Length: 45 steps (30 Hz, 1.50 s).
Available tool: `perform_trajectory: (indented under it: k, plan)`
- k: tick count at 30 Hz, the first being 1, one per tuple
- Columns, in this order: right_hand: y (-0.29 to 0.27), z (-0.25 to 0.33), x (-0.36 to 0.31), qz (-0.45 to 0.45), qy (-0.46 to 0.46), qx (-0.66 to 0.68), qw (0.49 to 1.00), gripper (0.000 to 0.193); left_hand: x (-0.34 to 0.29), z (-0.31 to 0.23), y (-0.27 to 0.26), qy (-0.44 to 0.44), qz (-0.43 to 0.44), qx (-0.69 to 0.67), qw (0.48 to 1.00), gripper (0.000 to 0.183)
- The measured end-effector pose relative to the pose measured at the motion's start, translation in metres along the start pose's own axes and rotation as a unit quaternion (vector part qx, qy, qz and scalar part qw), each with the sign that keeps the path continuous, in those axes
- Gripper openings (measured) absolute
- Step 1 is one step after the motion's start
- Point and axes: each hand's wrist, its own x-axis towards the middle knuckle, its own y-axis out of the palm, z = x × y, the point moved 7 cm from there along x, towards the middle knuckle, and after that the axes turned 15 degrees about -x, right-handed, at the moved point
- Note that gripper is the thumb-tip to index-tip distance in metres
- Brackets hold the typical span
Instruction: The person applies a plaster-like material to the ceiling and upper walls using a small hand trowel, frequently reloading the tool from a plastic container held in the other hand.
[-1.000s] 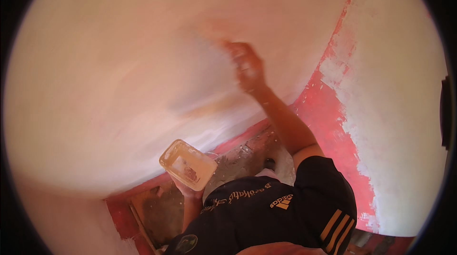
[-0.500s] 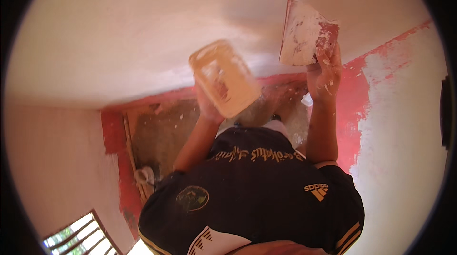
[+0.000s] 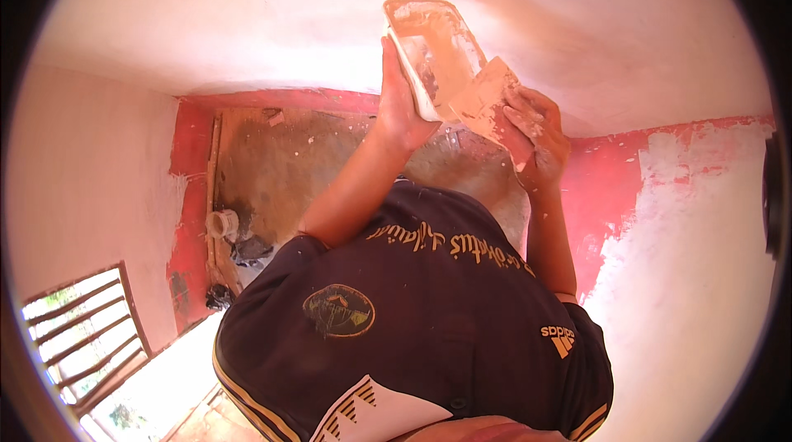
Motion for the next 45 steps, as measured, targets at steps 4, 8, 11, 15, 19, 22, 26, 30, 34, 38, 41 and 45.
perform_trajectory:
  k: [4, 8, 11, 15, 19, 22, 26, 30, 34, 38, 41, 45]
  plan:
    - [0.004, 0.019, -0.004, 0.012, -0.009, 0.02, 1.0, 0.023, -0.008, 0.0, 0.013, 0.002, 0.037, -0.014, 0.999, 0.075]
    - [-0.002, 0.023, -0.005, 0.004, -0.021, 0.051, 0.998, 0.024, -0.009, -0.002, 0.008, 0.04, -0.008, 0.016, 0.999, 0.077]
    - [-0.015, 0.023, -0.013, 0.021, -0.038, 0.076, 0.996, 0.024, -0.014, 0.006, 0.007, 0.048, -0.02, 0.039, 0.998, 0.081]
    - [-0.051, 0.025, -0.036, 0.044, -0.032, 0.109, 0.993, 0.024, -0.035, 0.044, 0.012, 0.043, 0.008, 0.006, 0.999, 0.079]
    - [-0.08, 0.03, -0.059, 0.067, -0.054, 0.147, 0.985, 0.023, -0.052, 0.076, -0.001, 0.119, -0.075, 0.052, 0.989, 0.08]
    - [-0.085, 0.026, -0.072, 0.065, -0.057, 0.204, 0.975, 0.024, -0.055, 0.078, -0.013, 0.15, -0.093, 0.055, 0.983, 0.08]
    - [-0.084, 0.02, -0.084, 0.069, -0.082, 0.242, 0.964, 0.025, -0.054, 0.077, -0.03, 0.177, -0.073, 0.045, 0.98, 0.078]
    - [-0.085, 0.013, -0.094, 0.075, -0.072, 0.293, 0.951, 0.02, -0.058, 0.072, -0.034, 0.226, -0.053, 0.082, 0.969, 0.079]
    - [-0.088, -0.007, -0.091, -0.013, -0.011, 0.304, 0.953, 0.023, -0.065, 0.065, -0.024, 0.267, -0.017, 0.11, 0.957, 0.076]
    - [-0.075, -0.044, -0.086, -0.059, 0.161, 0.185, 0.968, 0.026, -0.074, 0.063, -0.017, 0.257, -0.018, 0.118, 0.959, 0.081]
    - [-0.066, -0.053, -0.083, -0.08, 0.201, 0.209, 0.954, 0.026, -0.083, 0.056, -0.016, 0.299, -0.045, 0.148, 0.942, 0.082]
    - [-0.037, -0.066, -0.093, -0.023, 0.386, 0.254, 0.887, 0.025, -0.084, 0.058, -0.017, 0.302, -0.044, 0.179, 0.935, 0.087]
